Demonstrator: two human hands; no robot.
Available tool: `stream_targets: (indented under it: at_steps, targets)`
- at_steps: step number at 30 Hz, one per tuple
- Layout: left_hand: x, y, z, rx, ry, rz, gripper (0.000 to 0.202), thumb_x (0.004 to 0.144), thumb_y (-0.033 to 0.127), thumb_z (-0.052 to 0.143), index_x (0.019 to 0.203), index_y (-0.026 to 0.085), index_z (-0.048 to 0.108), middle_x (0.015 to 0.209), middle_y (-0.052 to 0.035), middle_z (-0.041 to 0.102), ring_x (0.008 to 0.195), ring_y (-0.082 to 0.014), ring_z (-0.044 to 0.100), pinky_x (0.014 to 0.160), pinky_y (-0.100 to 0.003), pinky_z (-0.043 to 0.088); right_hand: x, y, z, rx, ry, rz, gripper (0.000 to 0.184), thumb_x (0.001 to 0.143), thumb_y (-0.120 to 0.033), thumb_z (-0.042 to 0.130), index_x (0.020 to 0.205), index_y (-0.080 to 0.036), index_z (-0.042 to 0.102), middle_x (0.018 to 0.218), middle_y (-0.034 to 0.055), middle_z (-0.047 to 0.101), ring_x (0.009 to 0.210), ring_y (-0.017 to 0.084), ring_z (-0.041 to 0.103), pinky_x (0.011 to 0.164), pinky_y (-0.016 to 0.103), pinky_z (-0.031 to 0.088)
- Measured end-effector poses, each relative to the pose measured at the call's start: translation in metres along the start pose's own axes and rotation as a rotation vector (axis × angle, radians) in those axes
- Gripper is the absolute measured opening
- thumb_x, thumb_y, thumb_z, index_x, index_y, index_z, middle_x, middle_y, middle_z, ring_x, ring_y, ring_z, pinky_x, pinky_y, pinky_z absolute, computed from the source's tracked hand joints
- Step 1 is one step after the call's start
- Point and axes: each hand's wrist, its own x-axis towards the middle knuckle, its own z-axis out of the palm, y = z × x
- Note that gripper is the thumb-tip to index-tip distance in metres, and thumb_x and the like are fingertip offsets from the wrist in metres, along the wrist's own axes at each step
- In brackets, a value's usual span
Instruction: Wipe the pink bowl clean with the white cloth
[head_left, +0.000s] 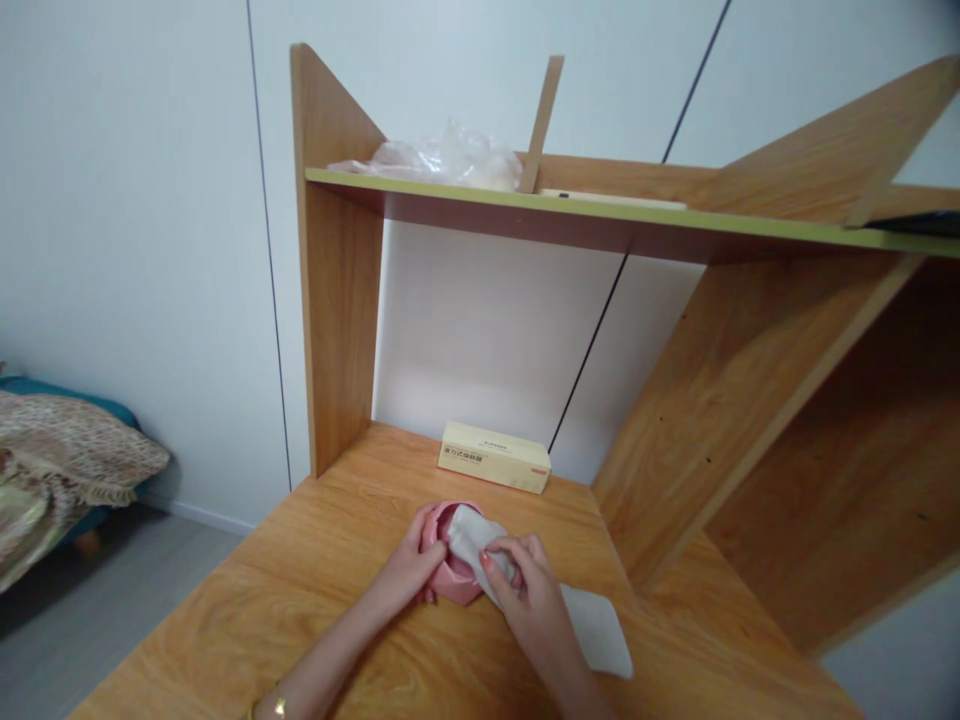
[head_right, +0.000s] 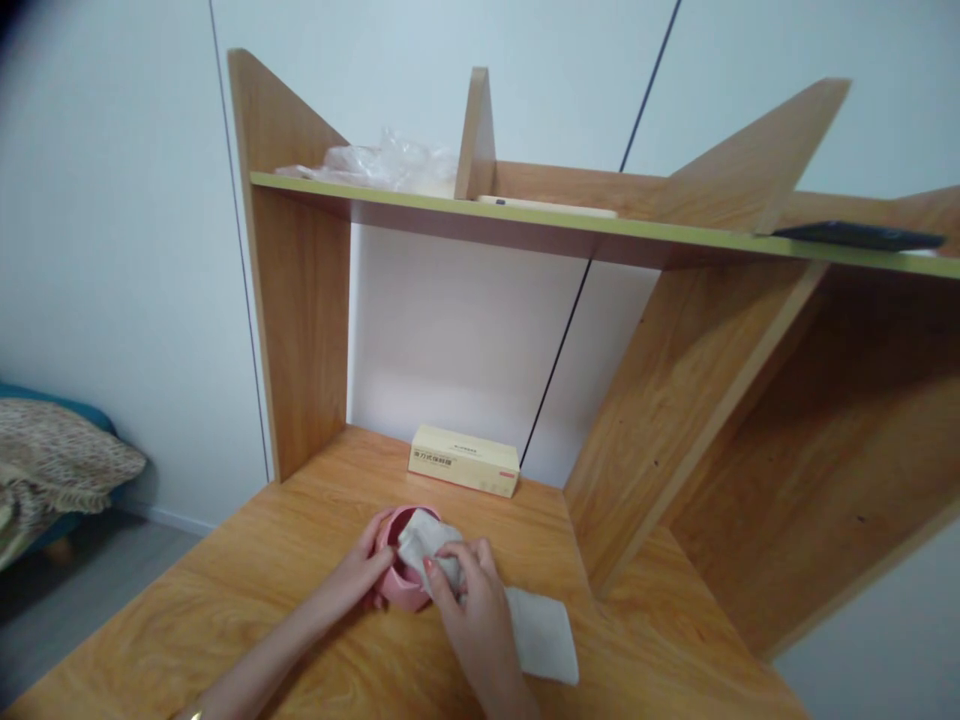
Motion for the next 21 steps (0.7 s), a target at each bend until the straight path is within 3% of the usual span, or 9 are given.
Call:
stream_targets:
  at_steps: [3, 5, 6, 7, 9, 13, 16, 18, 21]
  targets:
    - [-0.003, 0.001, -0.001, 0.033, 0.009, 0.087, 0.052, 0.077, 0.032, 0.043, 0.126, 0.021, 0.031, 0.099, -0.0058, 0.062, 0.041, -0.0075, 0.053, 0.034, -0.018, 0.039, -0.001, 0.002, 0.005, -0.002, -0.006, 0.034, 0.034, 0.084, -0.042, 0.038, 0.078, -0.021, 0.063, 0.071, 0.0017, 0.052, 0.067, 0.016, 0.053, 0.063, 0.025, 0.042]
    - [-0.005, 0.001, -0.001, 0.068, 0.052, 0.195, 0.048, 0.076, 0.028, 0.044, 0.122, 0.019, 0.038, 0.111, -0.0071, 0.058, 0.070, -0.0147, 0.063, 0.054, -0.023, 0.050, -0.001, 0.004, 0.008, -0.022, -0.007, 0.062, 0.037, 0.086, -0.039, 0.034, 0.076, -0.021, 0.064, 0.071, 0.0021, 0.053, 0.069, 0.016, 0.055, 0.065, 0.025, 0.042]
    - [-0.005, 0.001, 0.000, 0.089, 0.080, 0.251, 0.046, 0.074, 0.025, 0.045, 0.120, 0.018, 0.041, 0.115, -0.0070, 0.056, 0.087, -0.0177, 0.061, 0.069, -0.026, 0.050, -0.002, 0.004, 0.009, -0.042, -0.010, 0.078, 0.036, 0.086, -0.038, 0.033, 0.075, -0.022, 0.063, 0.071, 0.0022, 0.055, 0.071, 0.017, 0.055, 0.066, 0.025, 0.041]
    - [-0.005, 0.001, 0.000, 0.110, 0.104, 0.298, 0.044, 0.074, 0.023, 0.045, 0.118, 0.018, 0.043, 0.117, -0.0070, 0.055, 0.101, -0.0194, 0.055, 0.083, -0.029, 0.046, -0.002, 0.004, 0.011, -0.070, -0.016, 0.093, 0.034, 0.086, -0.038, 0.034, 0.075, -0.022, 0.063, 0.072, 0.0021, 0.057, 0.072, 0.017, 0.056, 0.066, 0.025, 0.041]
    - [-0.006, 0.001, 0.001, 0.150, 0.129, 0.350, 0.043, 0.074, 0.021, 0.044, 0.117, 0.017, 0.045, 0.119, -0.0073, 0.054, 0.111, -0.0200, 0.048, 0.097, -0.034, 0.035, -0.004, 0.002, 0.015, -0.143, -0.038, 0.130, 0.028, 0.084, -0.038, 0.038, 0.073, -0.023, 0.060, 0.072, 0.0013, 0.060, 0.073, 0.018, 0.057, 0.065, 0.025, 0.040]
    - [-0.009, -0.002, 0.001, 0.224, 0.126, 0.399, 0.046, 0.076, 0.024, 0.043, 0.121, 0.015, 0.043, 0.122, -0.0092, 0.052, 0.113, -0.0209, 0.047, 0.099, -0.036, 0.033, -0.008, -0.002, 0.025, -0.280, -0.046, 0.307, 0.018, 0.077, -0.037, 0.047, 0.086, -0.021, 0.052, 0.077, 0.0024, 0.063, 0.074, 0.021, 0.061, 0.062, 0.027, 0.040]
    - [-0.011, -0.003, 0.001, 0.309, 0.116, 0.466, 0.049, 0.076, 0.025, 0.046, 0.124, 0.017, 0.042, 0.123, -0.0089, 0.050, 0.114, -0.0214, 0.046, 0.099, -0.036, 0.032, -0.010, -0.003, 0.031, -0.256, -0.029, 0.465, 0.045, 0.073, -0.037, 0.050, 0.112, -0.017, 0.040, 0.090, 0.0081, 0.065, 0.081, 0.024, 0.063, 0.062, 0.028, 0.042]
    - [-0.013, -0.003, 0.000, 0.367, 0.105, 0.504, 0.051, 0.074, 0.024, 0.048, 0.124, 0.019, 0.041, 0.123, -0.0085, 0.051, 0.112, -0.0217, 0.047, 0.098, -0.037, 0.033, -0.010, -0.002, 0.033, -0.215, -0.050, 0.532, 0.069, 0.071, -0.039, 0.052, 0.129, -0.015, 0.023, 0.094, 0.0099, 0.066, 0.083, 0.025, 0.064, 0.062, 0.029, 0.043]
    - [-0.015, -0.001, 0.000, 0.422, 0.085, 0.536, 0.053, 0.073, 0.026, 0.050, 0.125, 0.022, 0.041, 0.120, -0.0086, 0.052, 0.109, -0.0224, 0.049, 0.096, -0.038, 0.035, -0.011, 0.001, 0.033, -0.207, -0.091, 0.562, 0.081, 0.072, -0.036, 0.052, 0.136, -0.016, 0.007, 0.094, 0.0103, 0.066, 0.084, 0.026, 0.064, 0.064, 0.030, 0.044]
